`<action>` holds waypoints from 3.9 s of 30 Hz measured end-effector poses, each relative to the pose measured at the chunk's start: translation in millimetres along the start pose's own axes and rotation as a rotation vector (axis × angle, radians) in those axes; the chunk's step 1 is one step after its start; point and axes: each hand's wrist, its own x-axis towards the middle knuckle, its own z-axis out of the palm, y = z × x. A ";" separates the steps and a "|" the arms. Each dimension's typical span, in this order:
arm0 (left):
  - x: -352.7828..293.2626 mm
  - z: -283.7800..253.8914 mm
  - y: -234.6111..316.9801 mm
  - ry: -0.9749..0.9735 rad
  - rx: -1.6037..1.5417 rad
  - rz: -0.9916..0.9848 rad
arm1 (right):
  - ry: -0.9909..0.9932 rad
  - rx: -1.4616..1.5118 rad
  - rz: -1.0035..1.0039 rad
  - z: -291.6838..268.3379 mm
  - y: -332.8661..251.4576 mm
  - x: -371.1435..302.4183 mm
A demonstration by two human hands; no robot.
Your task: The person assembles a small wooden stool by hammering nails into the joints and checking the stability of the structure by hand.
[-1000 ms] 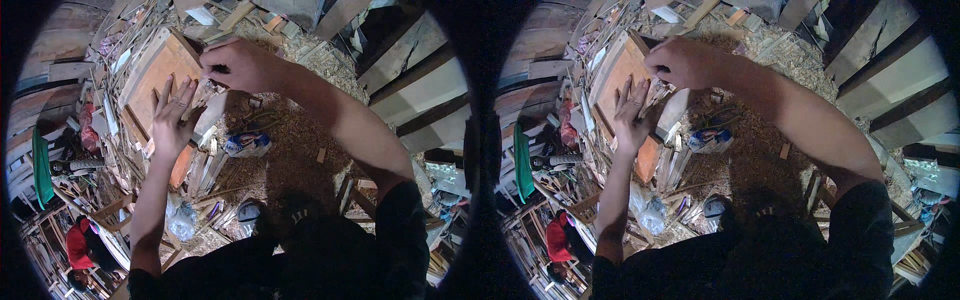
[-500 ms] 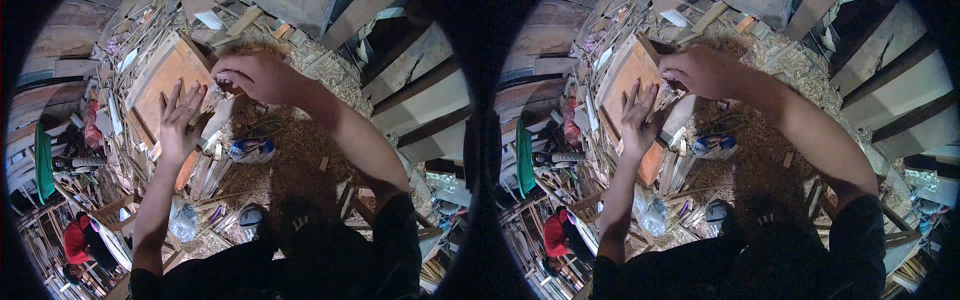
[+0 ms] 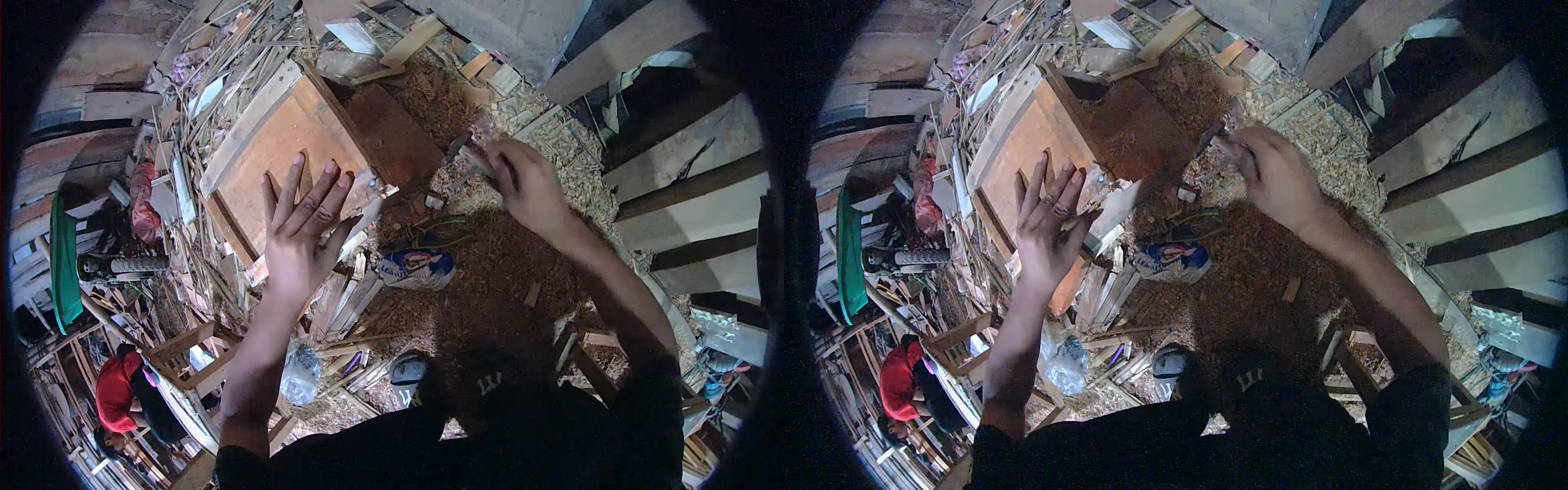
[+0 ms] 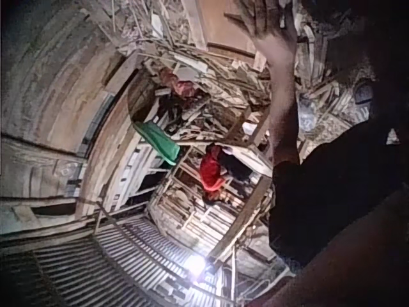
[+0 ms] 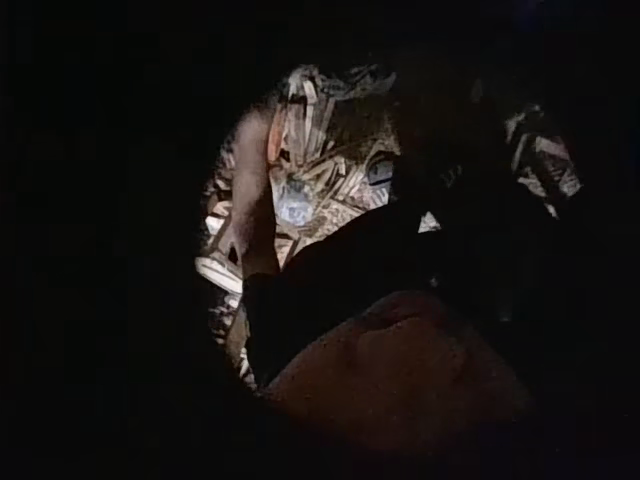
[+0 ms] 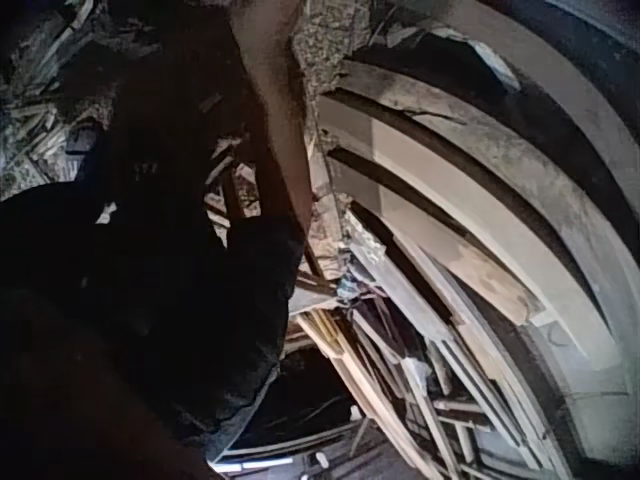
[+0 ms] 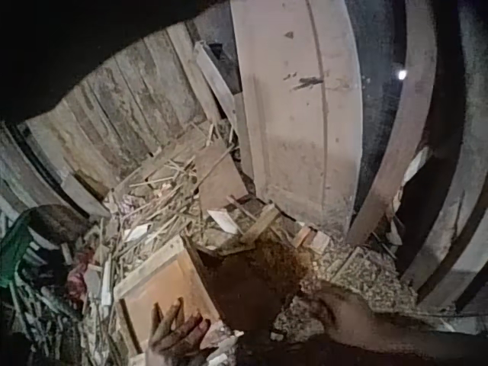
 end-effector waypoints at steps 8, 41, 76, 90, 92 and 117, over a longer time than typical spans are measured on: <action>-2.2 -3.2 -1.4 -0.031 -0.011 -0.024 | -0.306 -0.459 0.241 -10.0 14.5 -40.2; -4.8 5.3 -9.7 0.053 0.013 -0.002 | -0.398 0.134 0.113 -139.6 -141.8 16.0; -7.4 9.9 -10.2 0.119 0.068 0.043 | -0.347 -0.107 0.410 -49.1 -8.3 -71.1; -8.5 19.4 -17.4 0.190 0.066 0.077 | -0.525 -0.234 0.104 -26.3 -35.6 -101.5; -7.4 20.4 -18.2 0.189 0.082 0.067 | -0.585 -0.191 -0.057 -16.3 -35.6 -106.6; -9.9 16.3 -14.7 0.147 0.124 0.058 | -0.476 0.524 0.273 19.8 -61.5 -111.4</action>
